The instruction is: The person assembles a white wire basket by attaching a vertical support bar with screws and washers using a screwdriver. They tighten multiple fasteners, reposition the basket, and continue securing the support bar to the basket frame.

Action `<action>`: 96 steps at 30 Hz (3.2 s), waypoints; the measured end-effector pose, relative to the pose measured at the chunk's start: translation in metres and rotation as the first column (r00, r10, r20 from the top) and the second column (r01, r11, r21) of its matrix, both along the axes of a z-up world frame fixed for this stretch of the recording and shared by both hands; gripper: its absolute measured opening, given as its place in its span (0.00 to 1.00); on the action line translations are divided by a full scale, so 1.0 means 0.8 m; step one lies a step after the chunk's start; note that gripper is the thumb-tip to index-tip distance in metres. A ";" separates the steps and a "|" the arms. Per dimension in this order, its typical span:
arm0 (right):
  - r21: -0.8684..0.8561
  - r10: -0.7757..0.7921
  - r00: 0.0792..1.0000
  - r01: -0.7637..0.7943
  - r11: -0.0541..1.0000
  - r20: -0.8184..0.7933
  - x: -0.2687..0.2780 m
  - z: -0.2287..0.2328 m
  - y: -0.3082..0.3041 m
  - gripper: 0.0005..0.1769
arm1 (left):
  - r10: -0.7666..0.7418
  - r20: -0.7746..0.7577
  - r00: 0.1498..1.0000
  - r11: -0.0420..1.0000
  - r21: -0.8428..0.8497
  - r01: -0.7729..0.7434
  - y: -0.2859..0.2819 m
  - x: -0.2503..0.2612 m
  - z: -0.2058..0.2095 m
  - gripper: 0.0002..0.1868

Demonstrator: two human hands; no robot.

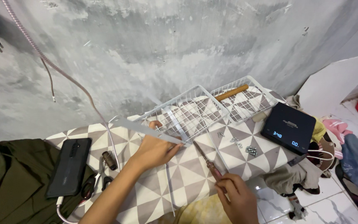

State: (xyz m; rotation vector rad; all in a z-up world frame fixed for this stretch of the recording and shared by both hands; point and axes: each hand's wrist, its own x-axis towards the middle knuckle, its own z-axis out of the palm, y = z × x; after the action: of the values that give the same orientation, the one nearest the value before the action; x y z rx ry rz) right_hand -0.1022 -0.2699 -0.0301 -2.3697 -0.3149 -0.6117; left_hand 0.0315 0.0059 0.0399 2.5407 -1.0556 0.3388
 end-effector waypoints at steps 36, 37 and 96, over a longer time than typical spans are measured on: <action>0.408 0.508 0.856 -0.431 0.805 -0.099 0.178 0.096 0.075 0.05 | 0.220 0.052 0.974 0.974 -0.075 -0.216 0.013 -0.059 -0.023 0.21; 0.420 0.518 0.851 -0.439 0.794 -0.091 0.178 0.096 0.074 0.04 | 0.196 0.078 0.978 0.976 -0.111 -0.187 0.015 -0.053 -0.026 0.21; 0.345 -0.095 0.970 0.170 0.923 -0.224 0.140 0.055 -0.067 0.10 | 0.294 0.023 0.956 0.905 -0.327 -0.271 -0.015 -0.032 -0.044 0.04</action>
State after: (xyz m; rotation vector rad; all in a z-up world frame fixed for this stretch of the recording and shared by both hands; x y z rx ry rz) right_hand 0.0096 -0.3235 0.0137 -2.0815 0.0513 -0.4390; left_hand 0.0056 -0.0060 0.0043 2.3926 -0.5904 0.6299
